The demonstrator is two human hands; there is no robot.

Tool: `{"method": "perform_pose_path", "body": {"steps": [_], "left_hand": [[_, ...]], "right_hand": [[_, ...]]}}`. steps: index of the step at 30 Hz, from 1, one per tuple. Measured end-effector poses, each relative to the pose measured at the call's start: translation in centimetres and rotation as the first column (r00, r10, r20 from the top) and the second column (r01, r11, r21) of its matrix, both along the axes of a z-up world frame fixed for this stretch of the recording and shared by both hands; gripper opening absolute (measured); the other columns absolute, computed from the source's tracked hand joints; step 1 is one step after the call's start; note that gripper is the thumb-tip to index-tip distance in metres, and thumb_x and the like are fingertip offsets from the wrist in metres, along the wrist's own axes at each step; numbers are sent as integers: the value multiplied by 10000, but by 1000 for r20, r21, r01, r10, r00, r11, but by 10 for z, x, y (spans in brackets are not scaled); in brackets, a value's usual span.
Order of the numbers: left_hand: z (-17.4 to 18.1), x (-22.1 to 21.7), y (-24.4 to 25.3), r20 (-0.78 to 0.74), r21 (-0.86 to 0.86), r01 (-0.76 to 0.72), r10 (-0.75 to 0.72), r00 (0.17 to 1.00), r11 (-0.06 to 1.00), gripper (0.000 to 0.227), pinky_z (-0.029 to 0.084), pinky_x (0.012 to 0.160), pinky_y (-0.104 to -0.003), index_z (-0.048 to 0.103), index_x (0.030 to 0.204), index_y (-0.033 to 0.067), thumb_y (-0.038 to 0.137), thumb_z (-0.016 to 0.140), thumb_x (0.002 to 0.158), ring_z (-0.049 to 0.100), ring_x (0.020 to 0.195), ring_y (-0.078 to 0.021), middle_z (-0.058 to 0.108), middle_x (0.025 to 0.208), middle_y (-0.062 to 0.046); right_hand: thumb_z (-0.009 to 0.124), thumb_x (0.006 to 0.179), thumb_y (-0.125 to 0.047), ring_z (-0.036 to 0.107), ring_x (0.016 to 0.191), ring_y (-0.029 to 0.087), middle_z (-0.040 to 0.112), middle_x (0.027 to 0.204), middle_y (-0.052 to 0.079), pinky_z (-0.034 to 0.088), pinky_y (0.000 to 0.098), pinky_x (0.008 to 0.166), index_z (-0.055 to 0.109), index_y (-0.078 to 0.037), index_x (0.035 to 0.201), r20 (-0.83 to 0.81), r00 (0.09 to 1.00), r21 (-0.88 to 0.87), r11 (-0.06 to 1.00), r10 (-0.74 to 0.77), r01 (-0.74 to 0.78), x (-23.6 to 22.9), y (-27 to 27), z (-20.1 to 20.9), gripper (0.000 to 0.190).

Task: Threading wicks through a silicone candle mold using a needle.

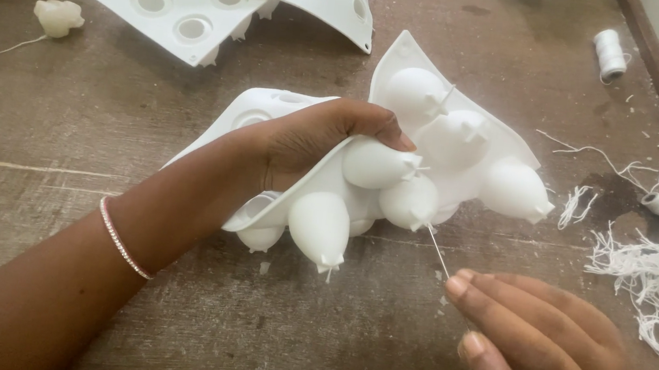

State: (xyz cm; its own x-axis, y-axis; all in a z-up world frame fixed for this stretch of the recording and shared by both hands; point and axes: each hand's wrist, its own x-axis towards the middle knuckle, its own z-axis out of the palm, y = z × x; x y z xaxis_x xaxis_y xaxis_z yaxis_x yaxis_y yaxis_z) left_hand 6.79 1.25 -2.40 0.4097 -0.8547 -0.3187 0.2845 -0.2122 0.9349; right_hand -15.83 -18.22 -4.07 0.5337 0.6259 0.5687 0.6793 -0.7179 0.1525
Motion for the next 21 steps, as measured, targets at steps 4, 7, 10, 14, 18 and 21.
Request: {"method": "perform_pose_path", "body": {"steps": [4, 7, 10, 14, 18, 21], "left_hand": [[-1, -1, 0, -12, 9, -1, 1, 1000, 1000, 746, 642, 534, -399, 576, 1270, -22, 411, 655, 667, 751, 753, -329, 695, 1010, -264], [-1, -1, -1, 13, 11, -4, 4, 1000, 1000, 747, 646, 530, -396, 577, 1264, -14, 421, 651, 661, 762, 752, -327, 698, 1008, -256], [-2, -1, 0, -2, -16, -6, 6, 1000, 1000, 748, 650, 541, -398, 576, 1270, -23, 418, 659, 671, 765, 765, -329, 699, 1018, -260], [1, -3, 0, -7, -11, -8, 8, 1000, 1000, 737, 642, 522, -397, 577, 1252, -12, 421, 651, 660, 756, 743, -330, 694, 1003, -255], [0, -3, 0, -23, -24, -3, 2, 1000, 1000, 721, 644, 526, -397, 583, 1249, -8, 417, 656, 671, 751, 752, -319, 692, 1004, -253], [1, -4, 0, -30, -26, -6, 5, 1000, 1000, 725, 642, 522, -400, 576, 1253, -11, 417, 658, 674, 749, 747, -318, 690, 1000, -253]], "right_hand": [[458, 1052, -190, 728, 1050, 325, 675, 1145, 241, 650, 437, 863, 467, -29, 1156, 93, 994, 48, 997, 59, -64, 9, 5, -1, 192], [470, 1058, -155, 733, 1033, 335, 671, 1127, 241, 660, 452, 851, 470, -20, 1149, 66, 994, 52, 994, 92, -95, 10, 2, 2, 163], [483, 1058, -160, 736, 1015, 320, 675, 1114, 227, 662, 441, 830, 462, -23, 1129, 72, 996, 83, 994, 58, -64, 10, 9, 1, 155], [464, 1057, -191, 739, 1017, 343, 670, 1110, 242, 660, 464, 840, 464, -18, 1127, 29, 996, 97, 992, 79, -81, 9, 10, 4, 186], [471, 1058, -176, 740, 1011, 338, 672, 1103, 238, 663, 454, 831, 464, -16, 1119, 42, 997, 99, 992, 69, -73, 9, 10, 4, 172], [476, 1070, -168, 737, 1006, 337, 669, 1099, 245, 662, 450, 821, 459, -12, 1116, 50, 996, 65, 994, 79, -82, 10, 8, 5, 163]]}}
